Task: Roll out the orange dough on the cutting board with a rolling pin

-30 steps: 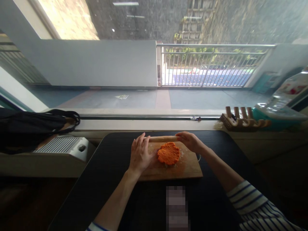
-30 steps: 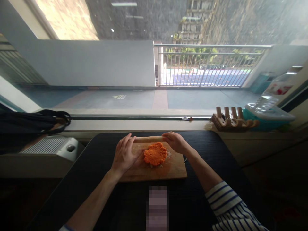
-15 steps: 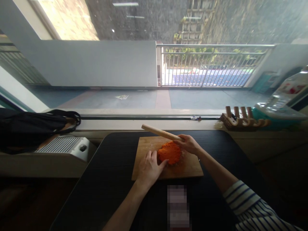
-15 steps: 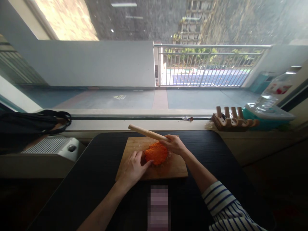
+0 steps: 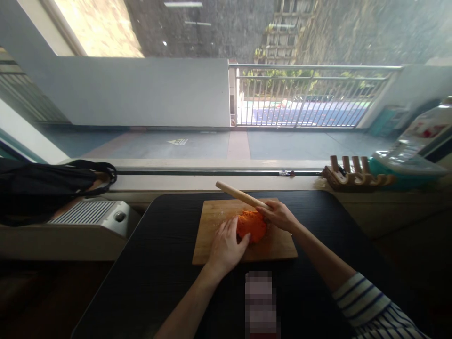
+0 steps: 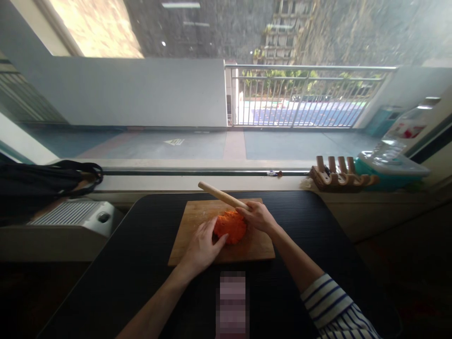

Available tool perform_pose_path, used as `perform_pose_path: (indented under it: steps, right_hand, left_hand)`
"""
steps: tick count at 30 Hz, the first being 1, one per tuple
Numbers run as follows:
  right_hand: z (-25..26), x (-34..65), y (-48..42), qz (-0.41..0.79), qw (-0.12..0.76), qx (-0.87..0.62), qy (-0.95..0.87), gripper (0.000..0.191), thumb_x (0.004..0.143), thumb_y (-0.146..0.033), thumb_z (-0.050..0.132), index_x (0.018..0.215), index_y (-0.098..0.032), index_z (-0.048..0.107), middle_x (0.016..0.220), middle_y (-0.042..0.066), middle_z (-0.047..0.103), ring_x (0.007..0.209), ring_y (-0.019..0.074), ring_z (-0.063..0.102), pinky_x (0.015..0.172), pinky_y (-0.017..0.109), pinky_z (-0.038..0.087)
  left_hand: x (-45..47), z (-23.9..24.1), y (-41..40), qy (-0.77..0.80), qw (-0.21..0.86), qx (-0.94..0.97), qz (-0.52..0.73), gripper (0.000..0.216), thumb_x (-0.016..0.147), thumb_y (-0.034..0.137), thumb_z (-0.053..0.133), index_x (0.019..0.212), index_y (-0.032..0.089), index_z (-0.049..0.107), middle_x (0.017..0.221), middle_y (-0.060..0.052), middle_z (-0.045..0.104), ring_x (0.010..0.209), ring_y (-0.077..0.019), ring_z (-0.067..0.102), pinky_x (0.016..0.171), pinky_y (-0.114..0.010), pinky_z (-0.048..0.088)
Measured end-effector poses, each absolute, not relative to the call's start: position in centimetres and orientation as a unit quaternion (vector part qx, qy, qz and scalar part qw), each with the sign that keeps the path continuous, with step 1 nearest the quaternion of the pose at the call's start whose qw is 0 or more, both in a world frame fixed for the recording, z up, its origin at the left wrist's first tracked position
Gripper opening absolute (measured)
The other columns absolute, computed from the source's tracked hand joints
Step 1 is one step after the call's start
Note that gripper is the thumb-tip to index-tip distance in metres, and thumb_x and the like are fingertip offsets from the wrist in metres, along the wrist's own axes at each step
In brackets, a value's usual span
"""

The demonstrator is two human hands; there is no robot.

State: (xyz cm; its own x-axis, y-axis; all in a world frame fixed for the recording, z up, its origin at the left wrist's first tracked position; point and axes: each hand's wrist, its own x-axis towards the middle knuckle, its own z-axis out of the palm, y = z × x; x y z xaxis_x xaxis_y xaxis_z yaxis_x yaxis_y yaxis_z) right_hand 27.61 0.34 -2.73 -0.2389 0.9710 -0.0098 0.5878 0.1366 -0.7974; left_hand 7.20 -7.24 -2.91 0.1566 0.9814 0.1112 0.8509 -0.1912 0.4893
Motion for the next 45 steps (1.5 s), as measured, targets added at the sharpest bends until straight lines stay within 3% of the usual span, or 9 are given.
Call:
perform_pose_path:
  steps: [6,12,15,21,26,29,32,37,45]
  right_hand:
    - [-2.5,28.8,-1.7,0.335,0.236,-0.571,-0.712,0.046,0.079,-0.062,0.050,0.077,-0.018,0.064,0.060,-0.001,0.060,0.053,0.0121,0.052,0.048,0.022,0.035]
    - [-1.4,30.7,-1.7,0.270,0.195,-0.534,-0.777,0.040,0.081,-0.057,0.053,0.090,-0.021,0.066,0.064,-0.002,0.057,0.057,0.0114,0.050,0.051,0.023,0.035]
    - [-0.8,31.0,-1.0,0.211,0.162,-0.463,-0.846,0.030,0.081,-0.050,0.058,0.090,-0.022,0.067,0.077,0.000,0.061,0.071,0.0138,0.054,0.064,0.025,0.039]
    - [-0.9,30.5,-0.9,0.153,0.107,-0.445,-0.876,0.025,0.082,-0.046,0.060,0.089,-0.022,0.064,0.088,0.003,0.060,0.082,0.0166,0.055,0.071,0.028,0.040]
    - [-0.3,29.9,-0.5,0.130,0.073,-0.475,-0.867,0.032,0.088,-0.051,0.048,0.090,-0.023,0.063,0.097,0.007,0.061,0.092,0.0212,0.054,0.077,0.034,0.040]
    - [0.0,28.5,0.2,0.077,0.048,-0.487,-0.869,0.026,0.093,-0.036,0.039,0.095,-0.024,0.062,0.103,0.009,0.060,0.097,0.0238,0.052,0.079,0.038,0.039]
    - [-0.5,27.0,0.6,0.058,0.059,-0.528,-0.845,0.028,0.095,-0.032,0.033,0.104,-0.024,0.059,0.114,0.010,0.058,0.102,0.0244,0.050,0.085,0.040,0.037]
    - [-2.0,26.2,0.9,0.059,0.107,-0.543,-0.831,0.035,0.094,-0.033,0.028,0.121,-0.023,0.050,0.128,0.010,0.051,0.112,0.0243,0.046,0.094,0.044,0.032]
    - [-2.1,26.1,2.4,0.081,0.103,-0.574,-0.808,0.036,0.093,-0.033,0.030,0.120,-0.023,0.052,0.127,0.009,0.053,0.113,0.0248,0.047,0.097,0.049,0.030]
  left_hand:
    - [6.2,-4.1,-5.7,0.579,0.132,0.784,0.183,0.055,0.086,0.042,0.045,0.131,0.011,0.045,0.137,-0.014,0.049,0.131,-0.0289,0.038,0.108,-0.046,0.030]
    - [5.0,-1.1,-4.9,0.616,-0.028,0.708,0.345,0.038,0.092,0.037,0.037,0.117,0.015,0.054,0.123,-0.013,0.058,0.119,-0.0244,0.049,0.101,-0.042,0.038]
    - [4.5,0.1,-4.3,0.591,-0.080,0.746,0.296,0.040,0.091,0.042,0.038,0.115,0.015,0.055,0.129,-0.014,0.053,0.122,-0.0273,0.044,0.102,-0.044,0.035]
    - [4.5,-1.4,-4.2,0.582,-0.044,0.797,0.156,0.044,0.095,0.043,0.028,0.080,0.018,0.062,0.088,-0.009,0.063,0.087,-0.0233,0.056,0.080,-0.038,0.043]
    - [5.0,-2.0,-4.0,0.587,-0.060,0.798,0.122,0.042,0.095,0.040,0.028,0.079,0.019,0.060,0.084,-0.009,0.061,0.084,-0.0236,0.054,0.078,-0.038,0.042]
    - [5.2,-2.2,-3.4,0.584,-0.059,0.800,0.123,0.039,0.094,0.035,0.027,0.078,0.019,0.059,0.082,-0.009,0.061,0.083,-0.0227,0.055,0.079,-0.037,0.042]
    - [5.3,-2.8,-3.1,0.608,-0.060,0.781,0.133,0.035,0.093,0.030,0.028,0.084,0.017,0.060,0.089,-0.011,0.062,0.088,-0.0247,0.056,0.081,-0.039,0.043]
    - [5.7,-3.9,-2.5,0.632,-0.070,0.757,0.151,0.044,0.091,0.034,0.031,0.123,0.012,0.051,0.130,-0.016,0.052,0.120,-0.0289,0.046,0.100,-0.044,0.034]
    - [6.1,-3.8,-1.3,0.643,-0.041,0.752,0.143,0.052,0.090,0.036,0.030,0.134,0.013,0.044,0.136,-0.015,0.050,0.125,-0.0279,0.044,0.106,-0.045,0.029]
